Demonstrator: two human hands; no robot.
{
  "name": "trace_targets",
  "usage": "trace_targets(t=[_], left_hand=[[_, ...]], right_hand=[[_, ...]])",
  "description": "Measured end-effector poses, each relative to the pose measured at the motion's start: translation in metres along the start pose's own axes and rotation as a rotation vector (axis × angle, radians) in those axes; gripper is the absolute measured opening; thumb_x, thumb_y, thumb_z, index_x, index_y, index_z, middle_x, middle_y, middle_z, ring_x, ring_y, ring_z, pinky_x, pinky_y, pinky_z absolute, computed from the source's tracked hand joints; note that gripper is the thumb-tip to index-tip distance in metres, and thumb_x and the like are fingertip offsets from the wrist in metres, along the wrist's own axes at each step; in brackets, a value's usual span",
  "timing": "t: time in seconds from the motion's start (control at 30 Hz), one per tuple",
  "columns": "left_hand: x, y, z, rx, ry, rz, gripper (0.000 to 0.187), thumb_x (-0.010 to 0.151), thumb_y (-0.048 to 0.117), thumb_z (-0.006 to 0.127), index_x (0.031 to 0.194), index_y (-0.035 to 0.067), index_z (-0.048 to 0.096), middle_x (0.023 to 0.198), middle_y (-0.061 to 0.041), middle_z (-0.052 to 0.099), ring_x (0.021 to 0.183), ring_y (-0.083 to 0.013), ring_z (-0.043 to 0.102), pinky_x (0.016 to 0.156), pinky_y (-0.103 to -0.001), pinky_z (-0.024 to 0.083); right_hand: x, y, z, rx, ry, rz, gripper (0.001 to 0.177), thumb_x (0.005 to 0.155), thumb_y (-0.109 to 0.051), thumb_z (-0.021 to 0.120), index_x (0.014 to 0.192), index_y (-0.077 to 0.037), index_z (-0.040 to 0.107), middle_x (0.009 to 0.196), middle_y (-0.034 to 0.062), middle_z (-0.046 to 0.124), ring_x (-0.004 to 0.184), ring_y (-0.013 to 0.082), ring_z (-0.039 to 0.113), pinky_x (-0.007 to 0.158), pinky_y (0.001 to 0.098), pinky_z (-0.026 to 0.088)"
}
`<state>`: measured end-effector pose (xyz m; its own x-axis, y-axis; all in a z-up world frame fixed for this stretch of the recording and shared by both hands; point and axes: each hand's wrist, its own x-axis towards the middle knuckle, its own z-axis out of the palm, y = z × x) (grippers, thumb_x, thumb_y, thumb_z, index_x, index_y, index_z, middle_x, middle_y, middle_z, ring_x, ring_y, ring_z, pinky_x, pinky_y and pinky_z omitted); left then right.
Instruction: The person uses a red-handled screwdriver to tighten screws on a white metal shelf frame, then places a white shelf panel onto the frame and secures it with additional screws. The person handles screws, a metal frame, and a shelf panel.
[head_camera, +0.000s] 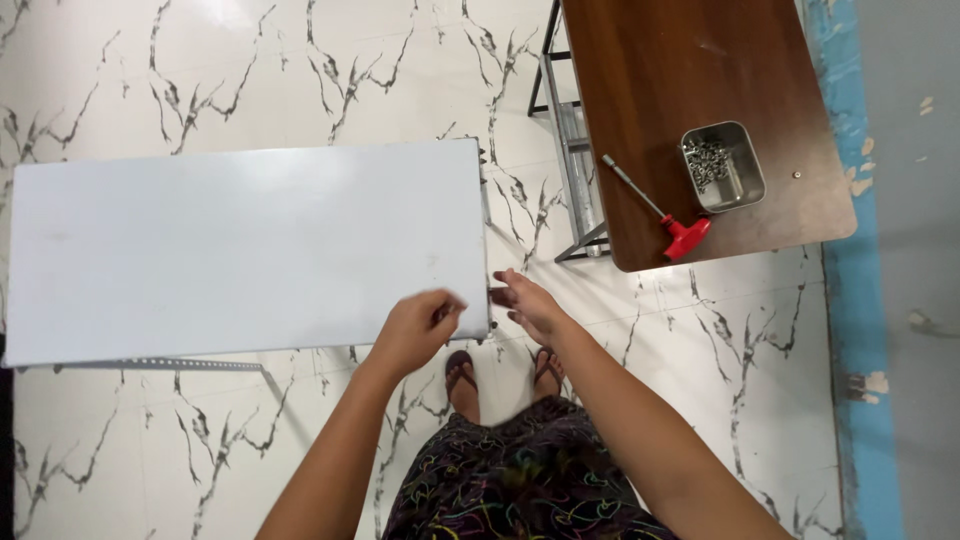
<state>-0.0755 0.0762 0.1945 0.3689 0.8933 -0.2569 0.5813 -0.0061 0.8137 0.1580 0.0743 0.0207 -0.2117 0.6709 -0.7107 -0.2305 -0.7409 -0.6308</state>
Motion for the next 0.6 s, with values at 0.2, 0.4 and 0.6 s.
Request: trace_targets(t=[0.2,0.4,0.6], left_hand=[[0.035,-0.009,0.008,0.014,0.002,0.082,0.015,0.088,0.016,0.070,0.097,0.005,0.075,0.076,-0.010,0.068,0.065,-0.0173,0.062,0.062,-0.033,0.051],[-0.022,-0.113,0.022,-0.442,-0.742,-0.429,0.021,0.097,0.027,0.065,0.094,0.008,0.074,0.075,-0.004,0.071,0.062,-0.0115,0.060,0.059,-0.027,0.049],[-0.019,-0.233,0.107,-0.942,-0.063,-0.506,0.036,0.096,0.022,0.067,0.126,0.004,0.064,0.117,-0.009,0.068,0.103,-0.0187,0.063,0.090,-0.032,0.054]], right_hand=[[0.011,0.012,0.018,0.360,-0.026,-0.017,0.050,0.109,-0.049,0.036,0.131,-0.008,0.054,0.104,0.0142,0.066,0.089,0.0242,0.060,0.086,0.0389,0.051],[0.000,0.008,0.021,0.324,-0.052,-0.172,0.038,0.110,-0.034,0.043,0.126,-0.003,0.057,0.111,0.0116,0.068,0.098,0.0216,0.065,0.091,0.0380,0.052],[-0.016,-0.004,0.014,-0.037,0.146,-0.124,0.024,0.102,-0.024,0.055,0.115,-0.008,0.066,0.103,0.0038,0.070,0.093,0.0121,0.065,0.082,0.0297,0.054]])
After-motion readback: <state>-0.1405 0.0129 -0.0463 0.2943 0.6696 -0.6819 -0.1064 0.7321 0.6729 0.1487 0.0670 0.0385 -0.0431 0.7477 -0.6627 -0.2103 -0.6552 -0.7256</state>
